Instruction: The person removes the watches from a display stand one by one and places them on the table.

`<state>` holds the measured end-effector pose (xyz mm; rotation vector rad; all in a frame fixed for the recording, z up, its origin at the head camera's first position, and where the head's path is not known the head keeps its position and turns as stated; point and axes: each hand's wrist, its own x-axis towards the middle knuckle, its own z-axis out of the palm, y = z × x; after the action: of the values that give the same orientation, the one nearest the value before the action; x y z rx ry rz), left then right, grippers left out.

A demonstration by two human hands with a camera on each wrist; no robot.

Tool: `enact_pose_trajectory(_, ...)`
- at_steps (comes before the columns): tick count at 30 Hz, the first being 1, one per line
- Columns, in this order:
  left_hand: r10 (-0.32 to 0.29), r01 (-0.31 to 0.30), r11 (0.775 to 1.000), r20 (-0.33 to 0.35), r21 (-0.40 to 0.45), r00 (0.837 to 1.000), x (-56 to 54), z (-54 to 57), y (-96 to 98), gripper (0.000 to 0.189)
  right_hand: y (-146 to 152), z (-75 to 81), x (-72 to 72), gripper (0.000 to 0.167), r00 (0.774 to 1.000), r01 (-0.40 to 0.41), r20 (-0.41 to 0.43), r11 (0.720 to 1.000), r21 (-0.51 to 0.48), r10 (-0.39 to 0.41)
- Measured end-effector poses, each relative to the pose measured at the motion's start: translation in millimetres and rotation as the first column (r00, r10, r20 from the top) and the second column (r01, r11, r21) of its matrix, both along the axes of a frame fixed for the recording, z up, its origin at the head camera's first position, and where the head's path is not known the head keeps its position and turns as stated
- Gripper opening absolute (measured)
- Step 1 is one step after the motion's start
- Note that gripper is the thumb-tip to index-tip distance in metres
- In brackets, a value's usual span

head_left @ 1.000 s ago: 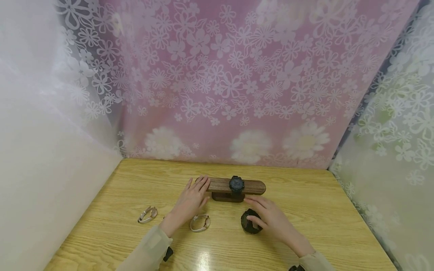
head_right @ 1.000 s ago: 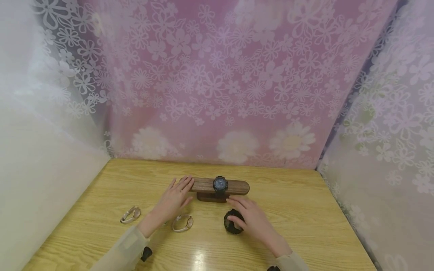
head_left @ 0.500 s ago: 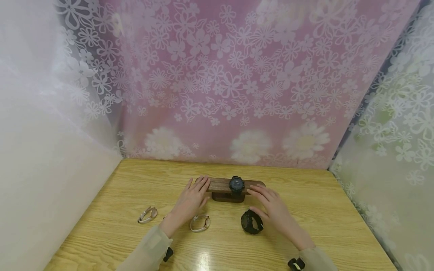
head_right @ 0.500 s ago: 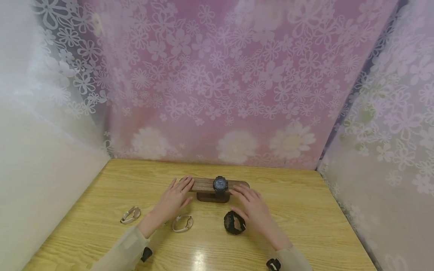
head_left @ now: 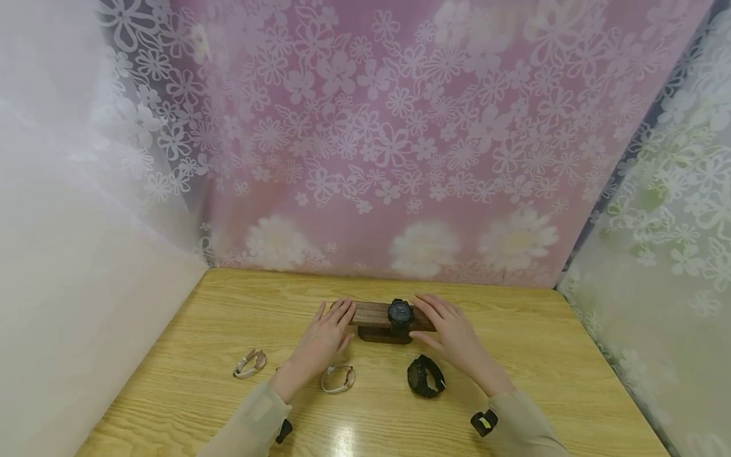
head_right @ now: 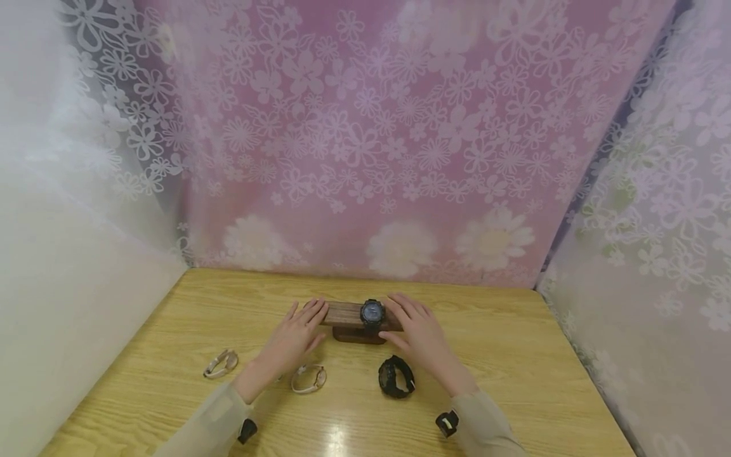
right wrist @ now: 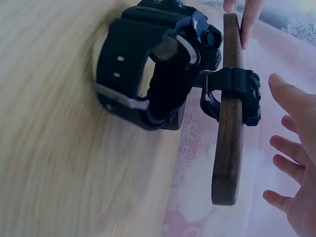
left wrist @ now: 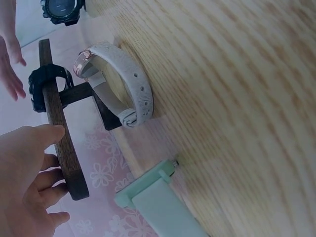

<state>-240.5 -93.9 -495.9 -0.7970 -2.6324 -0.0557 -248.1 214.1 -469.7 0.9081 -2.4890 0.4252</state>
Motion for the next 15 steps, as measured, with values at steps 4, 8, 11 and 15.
enact_pose_trajectory(4, 0.003, -0.004, 1.000, -0.004, -0.008, 1.000, -0.2, 0.1, -0.2, 0.064, -8, 1.7, -7.2, 0.075, 0.998, 0.005, 0.068, 1.000, 0.016, -0.006)
enact_pose_trajectory(8, 0.008, -0.008, 1.000, -0.001, -0.008, 1.000, -0.5, 0.4, 0.1, 0.064, -17, 0.1, -14.5, 0.078, 0.994, 0.019, 0.104, 0.999, 0.048, -0.024)
enact_pose_trajectory(11, 0.006, -0.006, 1.000, 0.003, -0.002, 1.000, 0.4, 1.5, 0.7, 0.064, -22, -1.5, -18.4, 0.078, 0.991, 0.033, 0.125, 0.997, 0.063, -0.041)
enact_pose_trajectory(15, 0.006, -0.006, 1.000, 0.006, -0.004, 1.000, 1.7, 1.9, 1.6, 0.063, -28, -3.9, -20.9, 0.079, 0.985, 0.047, 0.163, 0.995, 0.087, -0.061)
